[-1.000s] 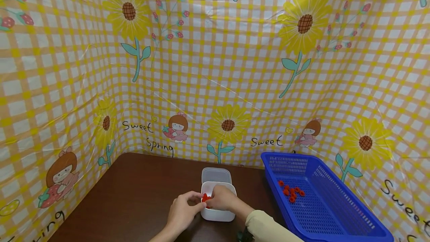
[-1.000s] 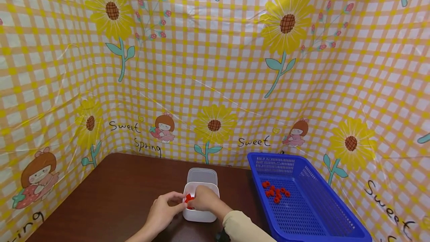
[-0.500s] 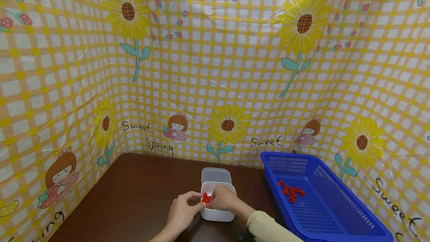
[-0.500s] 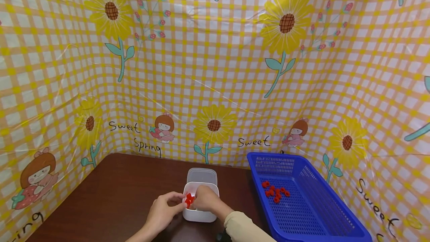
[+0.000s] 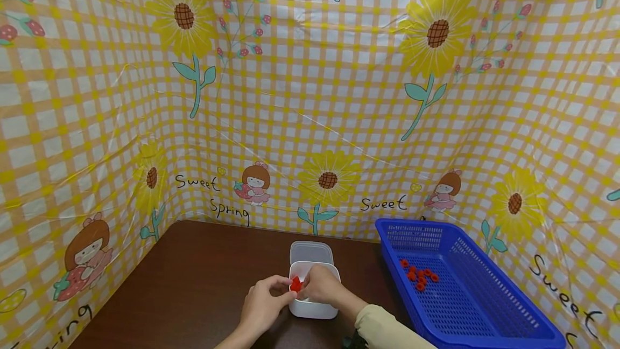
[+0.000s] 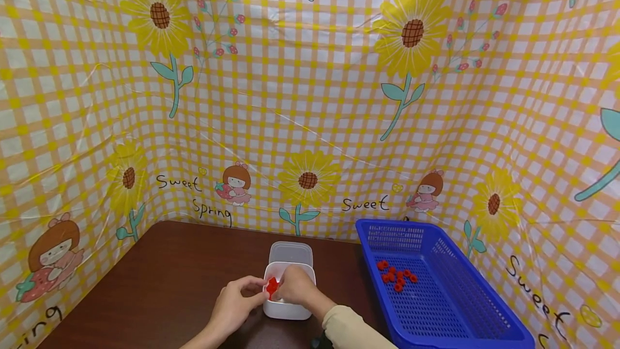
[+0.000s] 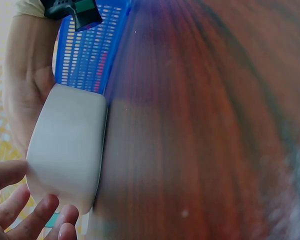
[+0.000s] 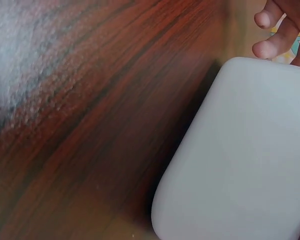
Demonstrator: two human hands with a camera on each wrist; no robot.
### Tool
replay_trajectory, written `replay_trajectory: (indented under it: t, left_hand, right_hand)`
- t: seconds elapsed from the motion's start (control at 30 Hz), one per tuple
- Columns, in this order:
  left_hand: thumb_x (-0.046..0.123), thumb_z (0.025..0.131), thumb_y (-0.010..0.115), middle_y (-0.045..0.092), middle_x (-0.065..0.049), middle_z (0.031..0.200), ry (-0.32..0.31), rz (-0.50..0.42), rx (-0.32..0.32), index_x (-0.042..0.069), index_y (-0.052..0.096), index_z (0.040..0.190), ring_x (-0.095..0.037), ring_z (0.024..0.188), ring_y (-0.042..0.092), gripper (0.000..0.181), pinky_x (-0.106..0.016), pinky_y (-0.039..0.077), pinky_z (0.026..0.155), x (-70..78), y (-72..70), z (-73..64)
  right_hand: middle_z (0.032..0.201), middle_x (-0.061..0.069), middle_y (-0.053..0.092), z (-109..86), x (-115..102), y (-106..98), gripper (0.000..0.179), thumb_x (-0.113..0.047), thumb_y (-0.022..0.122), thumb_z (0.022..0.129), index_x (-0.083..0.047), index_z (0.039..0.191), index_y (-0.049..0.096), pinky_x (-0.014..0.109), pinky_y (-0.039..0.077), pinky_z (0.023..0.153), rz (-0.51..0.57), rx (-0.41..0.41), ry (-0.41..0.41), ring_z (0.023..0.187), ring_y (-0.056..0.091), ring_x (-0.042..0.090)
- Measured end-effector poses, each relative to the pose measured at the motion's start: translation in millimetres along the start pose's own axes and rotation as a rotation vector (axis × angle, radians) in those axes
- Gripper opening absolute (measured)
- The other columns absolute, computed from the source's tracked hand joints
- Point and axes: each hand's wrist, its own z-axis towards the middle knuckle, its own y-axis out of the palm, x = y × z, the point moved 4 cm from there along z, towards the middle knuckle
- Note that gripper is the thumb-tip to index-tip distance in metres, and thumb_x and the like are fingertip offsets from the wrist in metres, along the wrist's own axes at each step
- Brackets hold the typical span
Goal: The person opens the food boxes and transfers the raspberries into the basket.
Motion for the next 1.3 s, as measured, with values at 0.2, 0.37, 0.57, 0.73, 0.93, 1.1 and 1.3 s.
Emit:
replay_trajectory:
  t: [0.2, 0.37, 0.57, 0.73, 0.93, 1.1, 1.3]
  left_hand:
    - [0.034, 0.083, 0.08, 0.071, 0.011, 0.087, -0.004, 0.007, -0.005, 0.023, 0.077, 0.105, -0.008, 0.068, 0.057, 0.024, -0.03, 0.042, 0.06, -1.2, 0.9, 1.1]
    - [0.033, 0.083, 0.08, 0.071, 0.012, 0.087, 0.005, 0.006, -0.005, 0.023, 0.077, 0.105, -0.007, 0.068, 0.058, 0.024, -0.029, 0.042, 0.06, -1.4, 1.5, 1.0]
    - [0.034, 0.084, 0.08, 0.071, 0.012, 0.088, 0.01, 0.002, -0.002, 0.023, 0.077, 0.106, -0.005, 0.063, 0.057, 0.025, -0.028, 0.042, 0.06, -0.5, 0.4, 1.0]
    - [0.033, 0.083, 0.08, 0.072, 0.011, 0.088, 0.026, 0.004, 0.005, 0.022, 0.077, 0.105, -0.004, 0.063, 0.057, 0.026, -0.028, 0.042, 0.06, 0.8, -0.1, -0.8]
    - [0.034, 0.081, 0.082, 0.072, 0.011, 0.089, 0.041, 0.009, 0.014, 0.022, 0.077, 0.104, -0.005, 0.069, 0.057, 0.027, -0.029, 0.041, 0.06, 1.5, -0.7, -2.1]
    - [0.035, 0.081, 0.082, 0.072, 0.01, 0.089, 0.038, -0.002, 0.005, 0.021, 0.077, 0.105, -0.005, 0.067, 0.058, 0.028, -0.029, 0.042, 0.059, 0.9, -0.7, -2.0]
    - [0.036, 0.082, 0.081, 0.073, 0.01, 0.089, 0.029, -0.018, 0.0, 0.021, 0.077, 0.106, -0.004, 0.065, 0.058, 0.028, -0.029, 0.043, 0.06, 0.7, 0.0, -1.1]
  right_hand:
    - [0.05, -0.011, 0.052, -1.8, -1.9, 2.2, 0.017, -0.009, 0.083, 0.069, -0.005, 0.057, 0.071, 0.021, 0.03, 0.047, 0.059, -0.022, 0.013, 0.052, 0.039, 0.007]
    - [0.058, -0.005, 0.061, -3.0, -3.7, 3.8, 0.013, -0.007, 0.082, 0.072, -0.003, 0.064, 0.073, 0.022, 0.034, 0.049, 0.102, -0.045, 0.023, 0.056, 0.043, 0.008]
    - [0.056, -0.009, 0.056, -0.8, -2.6, 4.7, 0.012, -0.005, 0.081, 0.071, -0.005, 0.063, 0.072, 0.02, 0.032, 0.049, 0.093, -0.057, 0.027, 0.056, 0.042, 0.007]
    - [0.059, -0.006, 0.058, -0.8, -3.8, 5.9, 0.009, -0.001, 0.079, 0.072, -0.002, 0.066, 0.073, 0.021, 0.034, 0.051, 0.133, -0.078, 0.009, 0.058, 0.044, 0.008]
    - [0.056, -0.009, 0.052, -0.8, -4.9, 6.8, 0.008, 0.0, 0.076, 0.075, 0.0, 0.067, 0.073, 0.02, 0.031, 0.049, 0.165, -0.097, -0.023, 0.057, 0.041, 0.007]
    - [0.051, -0.013, 0.045, 0.5, -4.4, 7.1, 0.015, -0.002, 0.075, 0.077, 0.0, 0.063, 0.072, 0.019, 0.026, 0.047, 0.156, -0.089, -0.044, 0.052, 0.037, 0.005]
    - [0.048, -0.014, 0.04, 1.9, -3.3, 7.2, 0.02, -0.003, 0.073, 0.078, -0.002, 0.059, 0.07, 0.019, 0.023, 0.046, 0.144, -0.098, -0.034, 0.049, 0.034, 0.004]
